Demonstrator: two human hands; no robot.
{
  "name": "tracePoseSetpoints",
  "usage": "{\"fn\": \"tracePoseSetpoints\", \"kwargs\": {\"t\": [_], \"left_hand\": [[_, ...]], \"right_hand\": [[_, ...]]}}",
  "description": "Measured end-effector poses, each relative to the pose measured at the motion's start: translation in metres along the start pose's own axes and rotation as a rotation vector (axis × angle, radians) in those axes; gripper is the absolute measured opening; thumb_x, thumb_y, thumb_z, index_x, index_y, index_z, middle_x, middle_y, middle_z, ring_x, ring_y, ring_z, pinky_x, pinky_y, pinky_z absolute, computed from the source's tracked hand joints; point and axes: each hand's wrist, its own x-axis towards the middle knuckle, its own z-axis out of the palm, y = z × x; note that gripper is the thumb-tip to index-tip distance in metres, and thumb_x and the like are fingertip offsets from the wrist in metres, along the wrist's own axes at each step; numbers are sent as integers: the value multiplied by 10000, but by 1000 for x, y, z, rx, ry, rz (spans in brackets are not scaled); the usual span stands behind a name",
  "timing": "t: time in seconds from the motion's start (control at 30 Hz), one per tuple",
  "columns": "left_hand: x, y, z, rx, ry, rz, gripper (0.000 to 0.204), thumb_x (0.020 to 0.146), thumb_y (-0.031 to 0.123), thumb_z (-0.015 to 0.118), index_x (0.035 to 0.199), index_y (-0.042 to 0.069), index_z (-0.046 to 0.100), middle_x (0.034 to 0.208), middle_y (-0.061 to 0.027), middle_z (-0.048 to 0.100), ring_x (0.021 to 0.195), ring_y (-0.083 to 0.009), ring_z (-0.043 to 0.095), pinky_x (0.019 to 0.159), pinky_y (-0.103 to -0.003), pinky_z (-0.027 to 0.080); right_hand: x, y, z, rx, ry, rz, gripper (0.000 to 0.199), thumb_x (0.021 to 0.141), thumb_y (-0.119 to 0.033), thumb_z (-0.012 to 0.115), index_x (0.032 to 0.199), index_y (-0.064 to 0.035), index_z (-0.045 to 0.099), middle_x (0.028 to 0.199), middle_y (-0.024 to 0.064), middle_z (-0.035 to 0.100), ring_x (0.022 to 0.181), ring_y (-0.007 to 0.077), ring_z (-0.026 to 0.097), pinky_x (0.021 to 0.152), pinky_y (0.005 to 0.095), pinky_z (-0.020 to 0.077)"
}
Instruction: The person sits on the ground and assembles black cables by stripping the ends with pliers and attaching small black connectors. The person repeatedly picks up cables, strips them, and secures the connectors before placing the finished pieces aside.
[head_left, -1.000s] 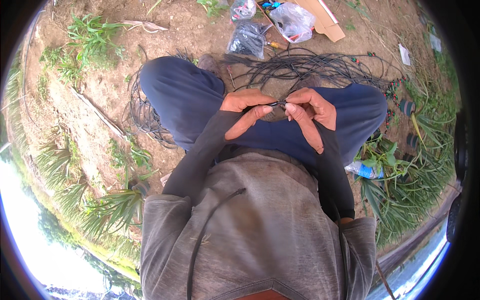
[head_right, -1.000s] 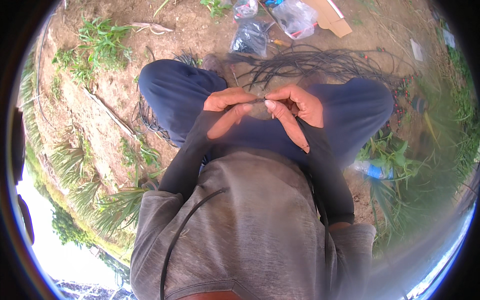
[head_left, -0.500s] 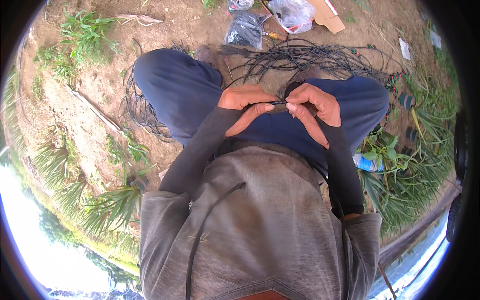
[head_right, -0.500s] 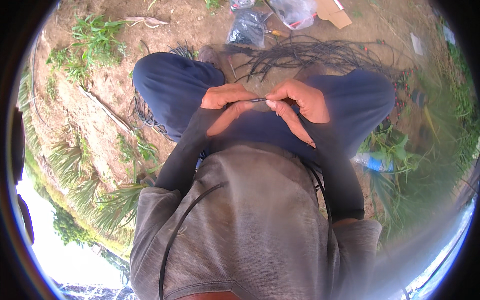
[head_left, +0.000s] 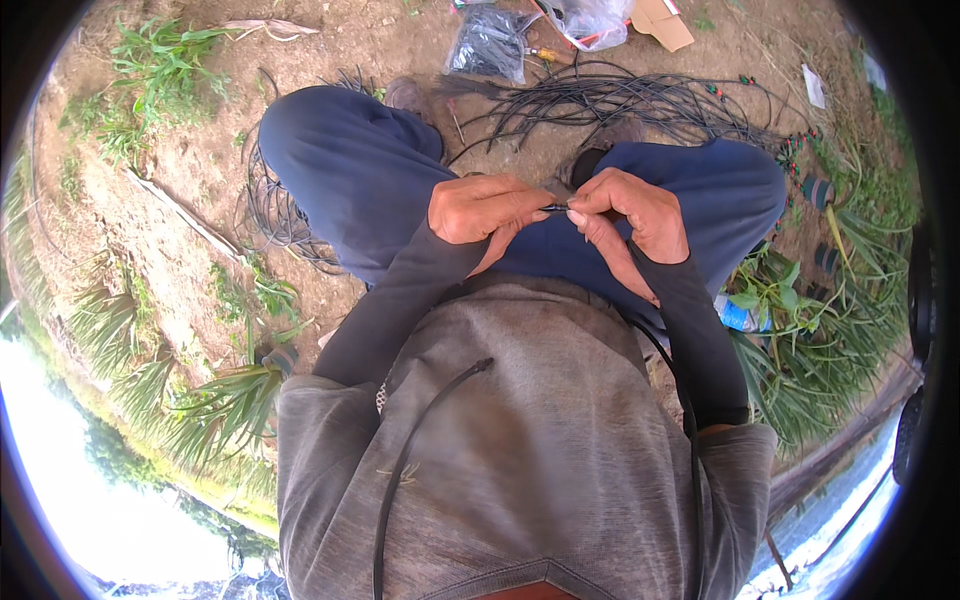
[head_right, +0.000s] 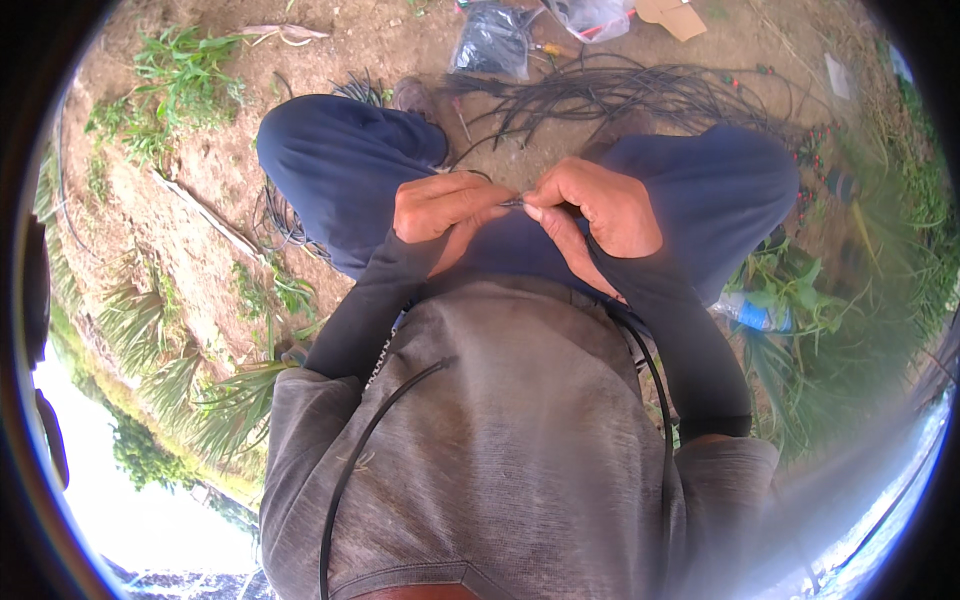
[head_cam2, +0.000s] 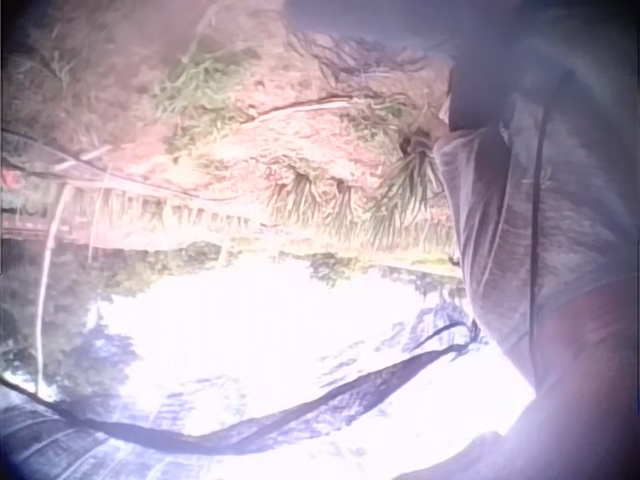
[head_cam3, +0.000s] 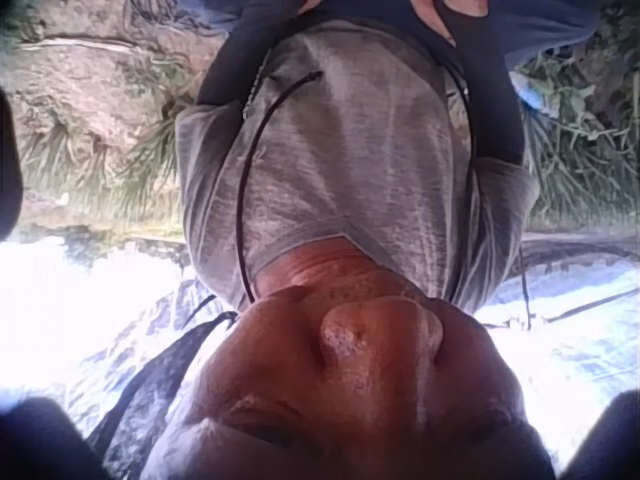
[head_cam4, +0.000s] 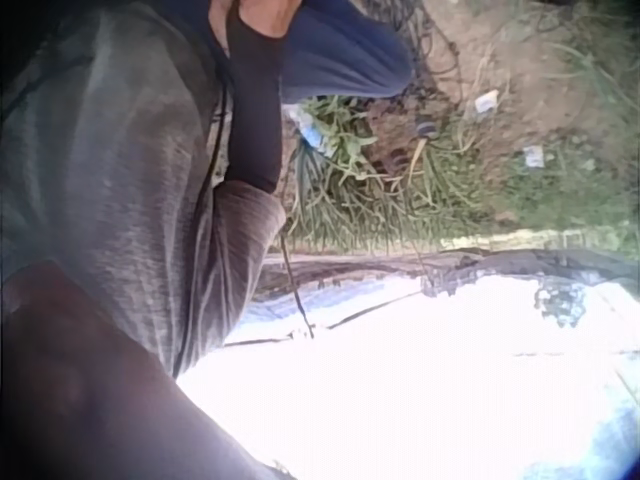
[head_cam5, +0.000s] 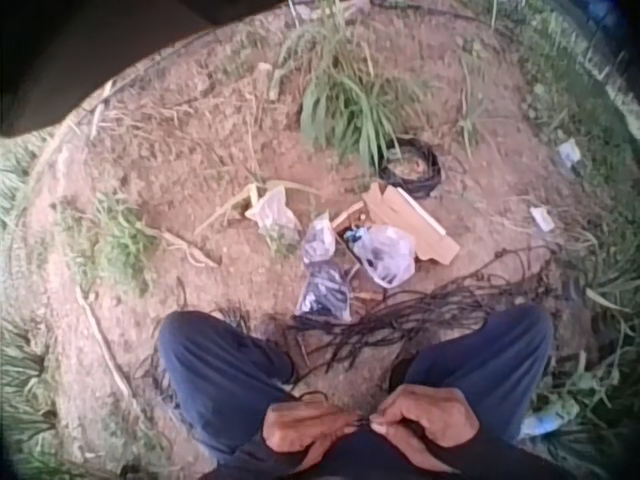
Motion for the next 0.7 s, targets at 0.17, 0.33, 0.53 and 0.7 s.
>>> {"fn": "tracePoseSetpoints", "kwargs": {"t": [0.17, 0.33, 0.53, 0.7], "left_hand": [[-5, -5, 5, 104, 21, 153, 260, 648, -66, 709, 897, 6, 690, 751, -103, 647, 635, -230, 640, 540, -302, 495], [-8, -9, 5, 146, 0, 212, 279, 634, -53, 693, 909, -2, 693, 744, -89, 648, 615, -213, 645, 517, -300, 493], [-11, -9, 9, 236, 7, 243, 311, 606, 0, 676, 916, -7, 691, 757, -85, 643, 611, -212, 638, 511, -296, 490], [-8, -13, 8, 331, -71, 332, 353, 602, 42, 656, 948, -22, 679, 723, -44, 554, 526, -165, 542, 447, -274, 441]], "right_hand": [[-8, -1, 6, 247, -25, 304, 39, 881, -17, 636, 876, 4, 603, 750, 43, 608, 669, 78, 564, 605, 227, 464], [-11, 2, 11, 423, -11, 526, 78, 903, -68, 634, 878, 1, 609, 766, 34, 617, 687, 72, 585, 610, 224, 499], [-13, 2, 16, 509, 58, 598, 61, 890, -45, 634, 872, 8, 609, 764, 49, 622, 683, 84, 599, 633, 221, 520], [-11, 5, 17, 461, 26, 622, 52, 881, -27, 628, 852, 12, 611, 764, 53, 628, 696, 90, 611, 623, 229, 529]]}}
